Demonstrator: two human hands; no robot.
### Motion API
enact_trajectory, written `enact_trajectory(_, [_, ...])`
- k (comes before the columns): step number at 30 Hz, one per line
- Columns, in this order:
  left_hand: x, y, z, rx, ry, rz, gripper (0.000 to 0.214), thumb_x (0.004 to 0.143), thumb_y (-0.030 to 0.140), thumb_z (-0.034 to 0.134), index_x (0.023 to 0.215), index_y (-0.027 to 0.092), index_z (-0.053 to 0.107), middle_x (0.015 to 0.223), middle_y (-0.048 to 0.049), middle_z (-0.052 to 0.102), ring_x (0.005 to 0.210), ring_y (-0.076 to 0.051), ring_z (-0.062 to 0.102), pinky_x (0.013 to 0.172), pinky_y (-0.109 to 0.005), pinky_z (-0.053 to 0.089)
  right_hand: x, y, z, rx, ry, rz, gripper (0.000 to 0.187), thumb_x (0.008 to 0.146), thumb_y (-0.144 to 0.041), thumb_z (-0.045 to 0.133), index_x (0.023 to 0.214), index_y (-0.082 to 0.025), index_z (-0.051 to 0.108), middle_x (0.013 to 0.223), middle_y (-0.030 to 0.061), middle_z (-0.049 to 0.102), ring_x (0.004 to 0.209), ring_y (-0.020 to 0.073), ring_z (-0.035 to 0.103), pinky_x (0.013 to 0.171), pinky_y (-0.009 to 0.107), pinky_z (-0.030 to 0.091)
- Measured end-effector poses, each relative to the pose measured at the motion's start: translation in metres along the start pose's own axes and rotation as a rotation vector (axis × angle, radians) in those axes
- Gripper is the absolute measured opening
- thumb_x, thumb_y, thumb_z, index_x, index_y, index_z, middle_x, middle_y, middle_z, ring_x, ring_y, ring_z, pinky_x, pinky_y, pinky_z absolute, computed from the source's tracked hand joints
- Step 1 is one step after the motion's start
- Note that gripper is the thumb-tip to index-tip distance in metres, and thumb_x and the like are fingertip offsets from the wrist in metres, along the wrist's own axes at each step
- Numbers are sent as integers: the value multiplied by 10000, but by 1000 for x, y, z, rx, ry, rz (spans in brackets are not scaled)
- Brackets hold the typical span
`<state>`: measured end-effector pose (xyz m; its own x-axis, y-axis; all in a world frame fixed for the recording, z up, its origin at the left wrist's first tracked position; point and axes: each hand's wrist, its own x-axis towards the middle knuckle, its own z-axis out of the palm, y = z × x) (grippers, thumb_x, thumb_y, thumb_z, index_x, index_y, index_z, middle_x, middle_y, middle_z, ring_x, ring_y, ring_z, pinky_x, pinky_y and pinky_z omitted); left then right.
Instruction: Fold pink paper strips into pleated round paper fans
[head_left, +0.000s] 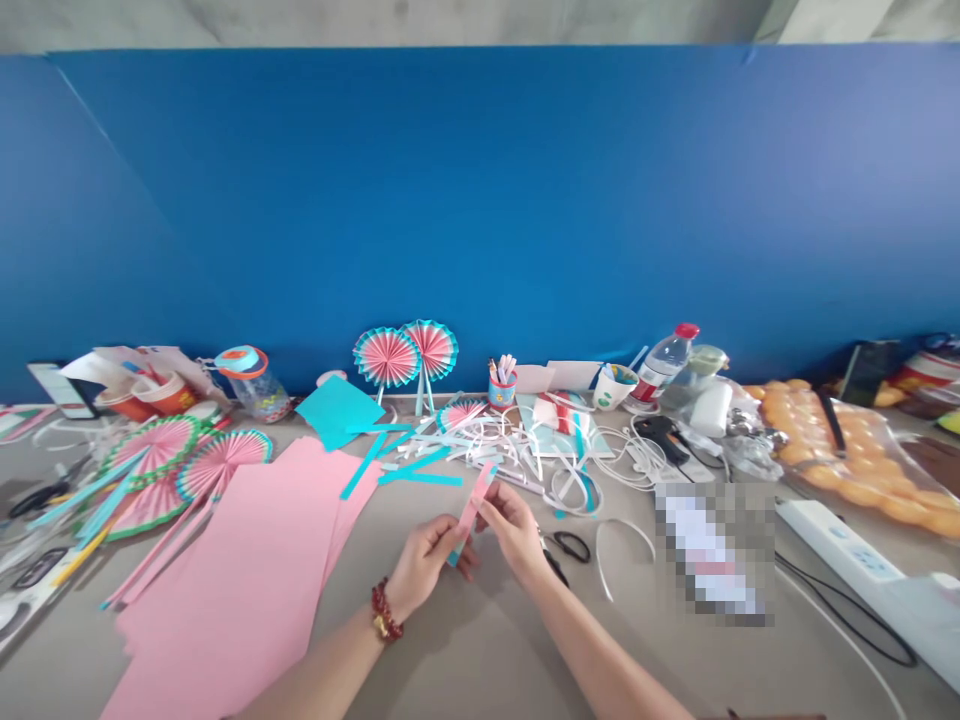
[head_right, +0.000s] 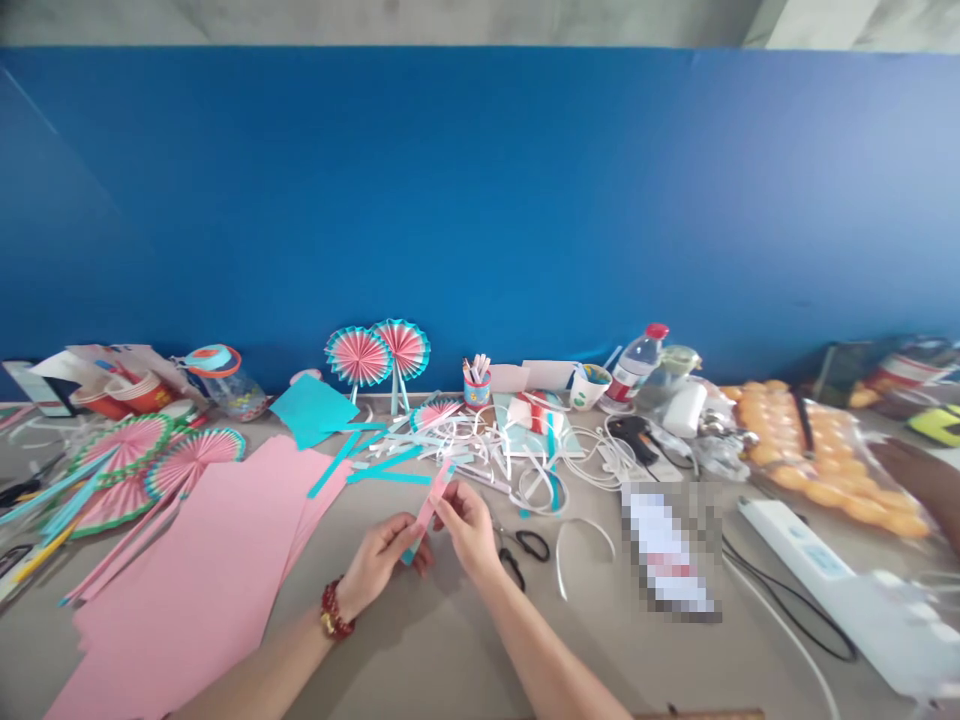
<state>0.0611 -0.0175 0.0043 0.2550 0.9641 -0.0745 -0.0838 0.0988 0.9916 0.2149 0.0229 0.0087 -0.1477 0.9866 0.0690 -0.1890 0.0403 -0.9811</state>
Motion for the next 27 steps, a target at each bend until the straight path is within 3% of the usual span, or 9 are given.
enact_trajectory(4, [-2,2,1,53,34,12,393,906,521,499,804,154,599,661,-46,713,532,-178,648,552,-272,504,1,0,-1,-4,-23,-13,270,821,-427,674,751,-179,593,661,-17,582,567,108,527,563,233,445])
enact_trajectory(8, [0,7,-4,84,54,74,451,939,519,418,887,143,663,783,-79,732,709,-211,680,674,-301,526,2,3,-3,7,-39,-19,256,822,-416,679,764,-182,593,665,-18,582,565,107,528,562,236,445])
enact_trajectory(11, [5,11,-9,104,62,97,359,891,472,537,965,148,671,899,-76,720,853,-216,655,770,-297,510,3,6,-4,1,-74,6,263,822,-422,679,767,-179,593,675,-13,589,573,114,537,564,244,448])
enact_trajectory(14, [9,12,-14,148,88,76,281,838,419,625,925,156,670,905,-60,699,834,-196,625,771,-281,490,4,9,-4,-30,-122,37,274,818,-431,685,773,-175,600,668,-11,598,572,116,539,563,244,436])
enact_trajectory(23, [8,17,-13,10,114,-14,192,838,353,615,830,162,596,742,3,593,700,-138,562,684,-247,450,2,8,-4,31,-271,167,277,798,-420,714,888,-179,611,746,3,643,647,140,595,609,262,466])
enact_trajectory(27, [4,24,-15,-45,9,-7,214,852,363,616,918,163,581,843,-31,621,805,-165,593,744,-273,471,2,9,-4,39,-248,136,251,808,-402,706,867,-180,605,711,-10,618,631,127,572,607,255,461])
